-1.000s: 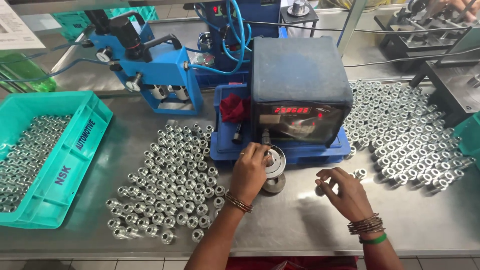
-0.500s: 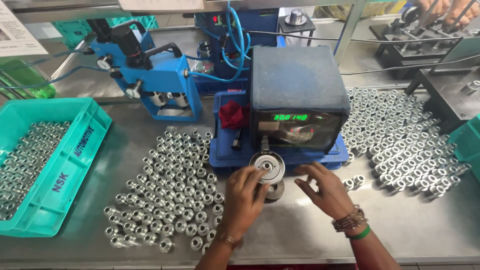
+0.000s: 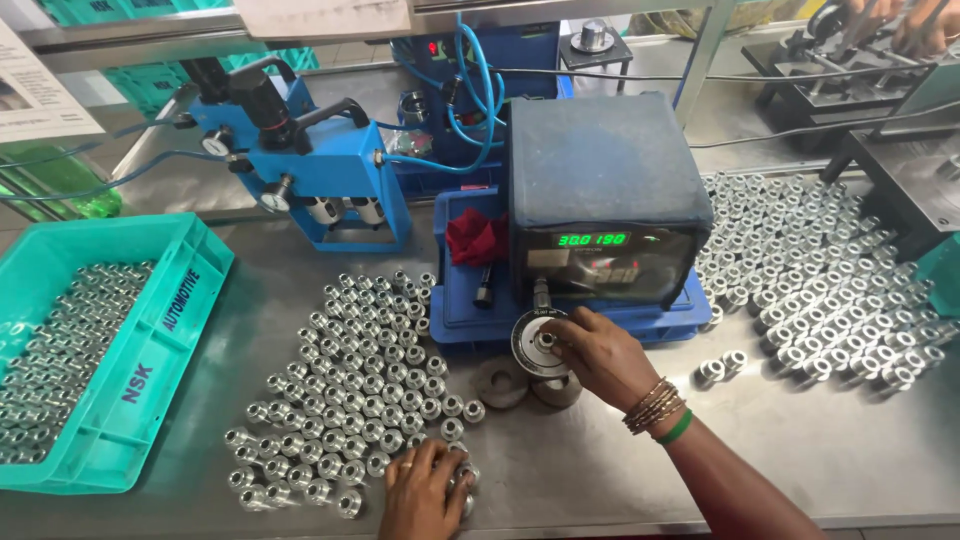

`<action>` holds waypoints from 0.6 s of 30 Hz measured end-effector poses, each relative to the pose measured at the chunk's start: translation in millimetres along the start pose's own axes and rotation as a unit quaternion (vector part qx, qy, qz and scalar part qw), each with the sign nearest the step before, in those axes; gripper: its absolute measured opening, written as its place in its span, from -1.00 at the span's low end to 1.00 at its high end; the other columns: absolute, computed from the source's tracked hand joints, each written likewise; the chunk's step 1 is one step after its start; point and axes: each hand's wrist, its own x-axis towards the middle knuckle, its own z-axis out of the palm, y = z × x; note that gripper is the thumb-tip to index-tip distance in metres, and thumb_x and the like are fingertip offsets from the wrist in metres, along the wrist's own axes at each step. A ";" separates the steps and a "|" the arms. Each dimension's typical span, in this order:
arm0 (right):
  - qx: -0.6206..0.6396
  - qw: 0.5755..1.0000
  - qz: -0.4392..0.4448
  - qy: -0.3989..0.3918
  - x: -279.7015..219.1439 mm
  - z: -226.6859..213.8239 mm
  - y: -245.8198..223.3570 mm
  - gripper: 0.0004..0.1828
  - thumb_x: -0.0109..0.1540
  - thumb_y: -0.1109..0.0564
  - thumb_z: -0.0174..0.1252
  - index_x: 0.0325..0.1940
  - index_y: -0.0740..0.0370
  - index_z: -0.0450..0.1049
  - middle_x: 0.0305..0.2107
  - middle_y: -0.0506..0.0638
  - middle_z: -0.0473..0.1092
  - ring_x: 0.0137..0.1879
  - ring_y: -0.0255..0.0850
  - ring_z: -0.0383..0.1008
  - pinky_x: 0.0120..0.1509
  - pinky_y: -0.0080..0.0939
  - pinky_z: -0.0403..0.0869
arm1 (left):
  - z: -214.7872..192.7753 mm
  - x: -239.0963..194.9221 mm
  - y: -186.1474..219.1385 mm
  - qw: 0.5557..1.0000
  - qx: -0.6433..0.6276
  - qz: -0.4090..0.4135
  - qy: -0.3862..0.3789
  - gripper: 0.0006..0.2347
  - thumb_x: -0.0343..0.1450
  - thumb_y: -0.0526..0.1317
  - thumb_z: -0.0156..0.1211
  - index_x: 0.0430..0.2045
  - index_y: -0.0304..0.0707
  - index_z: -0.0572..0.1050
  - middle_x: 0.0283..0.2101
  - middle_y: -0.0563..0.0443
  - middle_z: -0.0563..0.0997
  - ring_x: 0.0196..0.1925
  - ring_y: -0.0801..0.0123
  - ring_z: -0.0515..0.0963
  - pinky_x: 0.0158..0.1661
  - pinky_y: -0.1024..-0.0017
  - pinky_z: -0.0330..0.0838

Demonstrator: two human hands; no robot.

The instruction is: The recorder is checking or weighing metal parts using a digital measuring device on a workbench.

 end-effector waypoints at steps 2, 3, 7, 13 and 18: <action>-0.036 0.999 0.001 0.032 -2.7 5.4 1.4 -0.74 0.19 0.08 0.22 -0.03 0.04 0.53 -0.35 0.02 0.39 -0.20 0.02 0.49 -0.16 0.02 0.47 | -21.6 4.8 12.4 0.998 0.008 0.029 -0.054 -0.67 0.37 -0.05 0.26 -0.01 -0.04 0.57 0.07 -0.02 0.48 0.18 0.16 0.46 0.22 -0.01 0.07; -0.037 0.999 0.004 0.029 -2.0 4.0 0.9 -0.74 0.19 0.08 0.22 -0.03 0.04 0.53 -0.35 0.02 0.39 -0.20 0.02 0.49 -0.16 0.02 0.47 | -22.3 5.0 13.8 0.998 0.005 0.029 -0.057 -0.67 0.37 -0.05 0.26 -0.01 -0.04 0.57 0.07 -0.02 0.48 0.18 0.16 0.46 0.22 -0.01 0.07; -0.036 0.999 0.020 -0.002 2.0 0.9 0.3 -0.71 0.20 0.02 0.26 -0.01 0.06 0.52 -0.35 0.03 0.39 -0.21 0.02 0.48 -0.17 0.02 0.47 | -29.7 5.0 27.9 0.997 0.014 0.047 -0.060 -0.72 0.36 -0.10 0.27 -0.08 -0.10 0.59 0.04 -0.02 0.54 0.17 0.10 0.47 0.18 0.00 0.10; -0.035 0.999 -0.026 0.015 0.1 4.7 1.9 -0.72 0.19 0.07 0.25 -0.01 0.06 0.53 -0.34 0.03 0.37 -0.19 0.02 0.46 -0.12 0.00 0.46 | -5.4 -0.2 43.6 0.999 0.051 0.011 0.011 -0.79 0.33 -0.20 0.26 -0.21 -0.23 0.59 -0.08 -0.02 0.58 0.04 0.16 0.52 0.15 0.06 0.22; -0.041 0.998 -0.035 0.026 1.1 6.7 1.9 -0.74 0.18 0.08 0.26 -0.04 0.10 0.53 -0.33 0.01 0.38 -0.16 0.00 0.46 -0.09 -0.01 0.45 | 8.2 -5.4 41.0 0.997 0.048 0.037 0.045 -0.81 0.33 -0.22 0.30 -0.26 -0.31 0.59 -0.15 -0.08 0.58 0.00 0.10 0.54 0.18 0.02 0.25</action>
